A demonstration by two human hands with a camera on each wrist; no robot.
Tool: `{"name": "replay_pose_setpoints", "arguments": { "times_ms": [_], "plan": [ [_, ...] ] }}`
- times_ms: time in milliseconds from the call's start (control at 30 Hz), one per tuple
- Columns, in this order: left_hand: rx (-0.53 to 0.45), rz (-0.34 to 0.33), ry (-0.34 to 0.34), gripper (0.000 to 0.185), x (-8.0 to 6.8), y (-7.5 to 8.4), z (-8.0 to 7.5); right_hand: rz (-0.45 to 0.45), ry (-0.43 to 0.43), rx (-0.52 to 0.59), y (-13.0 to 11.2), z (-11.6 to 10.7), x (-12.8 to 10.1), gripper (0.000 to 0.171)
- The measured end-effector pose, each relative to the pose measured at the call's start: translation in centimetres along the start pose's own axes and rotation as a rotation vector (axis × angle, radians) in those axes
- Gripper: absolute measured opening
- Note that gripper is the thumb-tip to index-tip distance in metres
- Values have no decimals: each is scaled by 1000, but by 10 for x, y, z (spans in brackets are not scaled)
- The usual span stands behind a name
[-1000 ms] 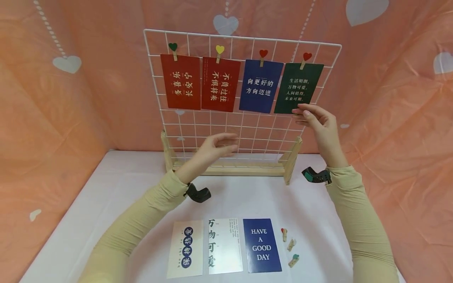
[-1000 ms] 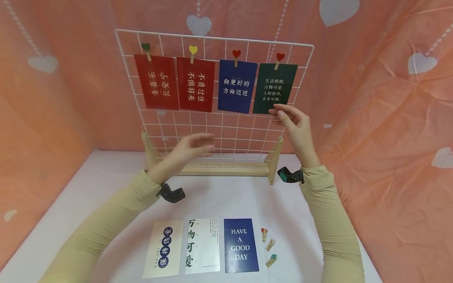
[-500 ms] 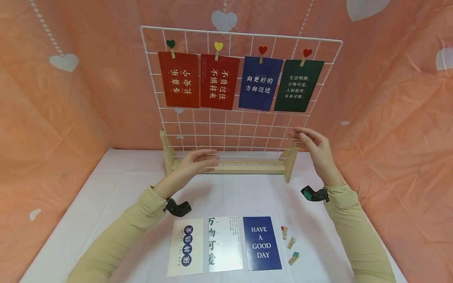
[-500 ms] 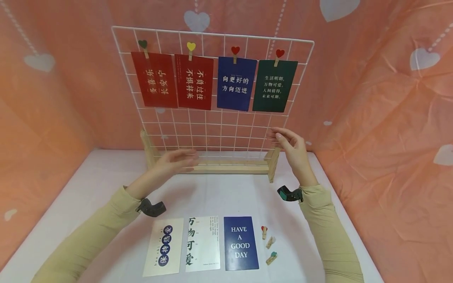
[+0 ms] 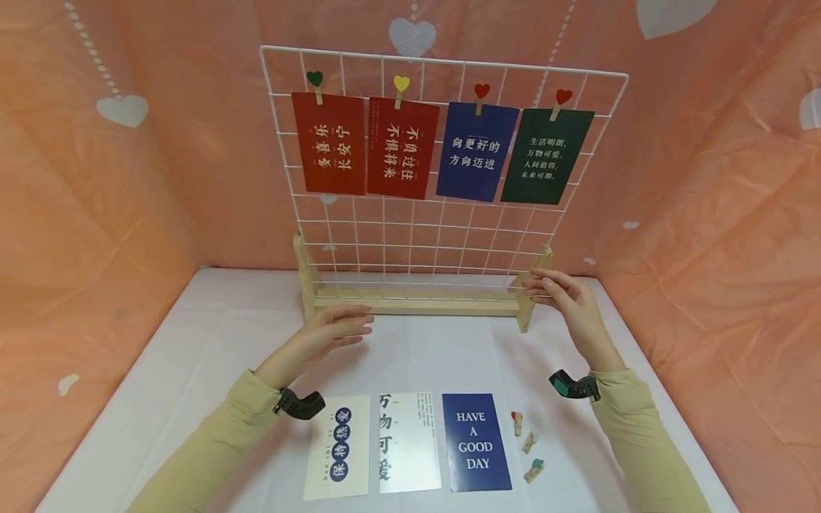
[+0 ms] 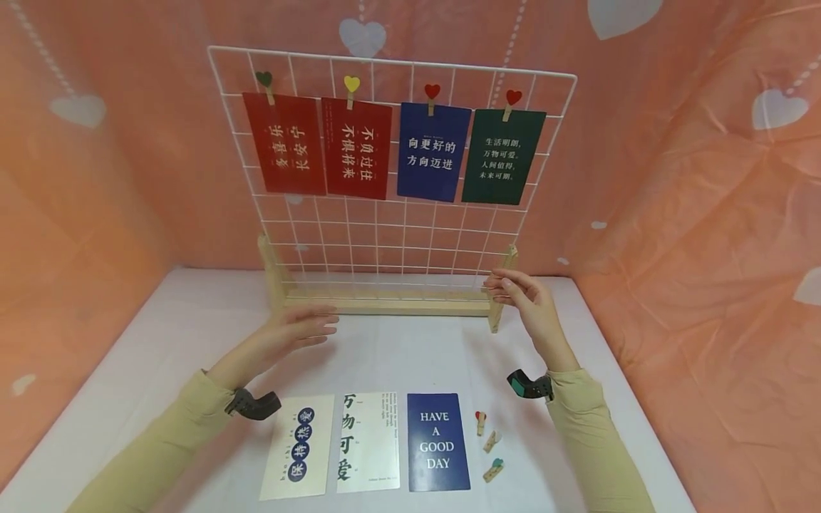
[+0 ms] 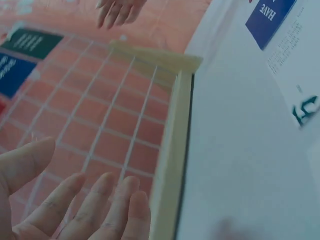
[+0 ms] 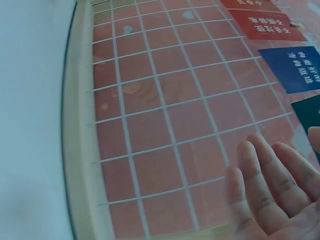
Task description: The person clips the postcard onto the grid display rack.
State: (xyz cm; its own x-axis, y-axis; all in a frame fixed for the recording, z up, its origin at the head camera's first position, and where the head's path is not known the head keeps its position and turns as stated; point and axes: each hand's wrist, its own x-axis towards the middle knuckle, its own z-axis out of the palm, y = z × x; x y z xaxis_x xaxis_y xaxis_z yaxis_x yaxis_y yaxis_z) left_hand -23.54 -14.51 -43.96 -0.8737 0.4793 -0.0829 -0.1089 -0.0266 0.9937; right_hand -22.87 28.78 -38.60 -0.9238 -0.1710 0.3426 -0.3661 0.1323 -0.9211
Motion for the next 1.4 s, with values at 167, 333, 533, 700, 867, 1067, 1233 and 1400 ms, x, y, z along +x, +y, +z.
{"name": "replay_pose_setpoints", "arguments": {
  "times_ms": [167,333,533,700,867,1067,1233,1400],
  "plan": [
    [-8,-58,55,51,-11,-17,-16,14,-21,0,12,0,-10,37],
    [-60,-129,106,52,-32,-28,-27,45,-42,-25,22,3,-17,38],
    [-210,-117,90,52,-60,-38,-39,83,-84,-38,30,4,-23,37],
    [-228,-131,132,53,-75,-40,-49,98,-119,-57,35,4,-29,34],
    [-178,-136,132,53,-89,-40,-52,116,-132,-54,42,6,-37,34],
    [-171,-85,84,47,-106,-44,-55,142,-173,-58,51,7,-52,34],
    [-94,-195,109,50,-105,-48,-56,186,-209,-47,54,4,-62,33],
    [-60,-254,120,50,-105,-50,-56,246,-250,-52,55,-1,-70,38]
  ]
}}
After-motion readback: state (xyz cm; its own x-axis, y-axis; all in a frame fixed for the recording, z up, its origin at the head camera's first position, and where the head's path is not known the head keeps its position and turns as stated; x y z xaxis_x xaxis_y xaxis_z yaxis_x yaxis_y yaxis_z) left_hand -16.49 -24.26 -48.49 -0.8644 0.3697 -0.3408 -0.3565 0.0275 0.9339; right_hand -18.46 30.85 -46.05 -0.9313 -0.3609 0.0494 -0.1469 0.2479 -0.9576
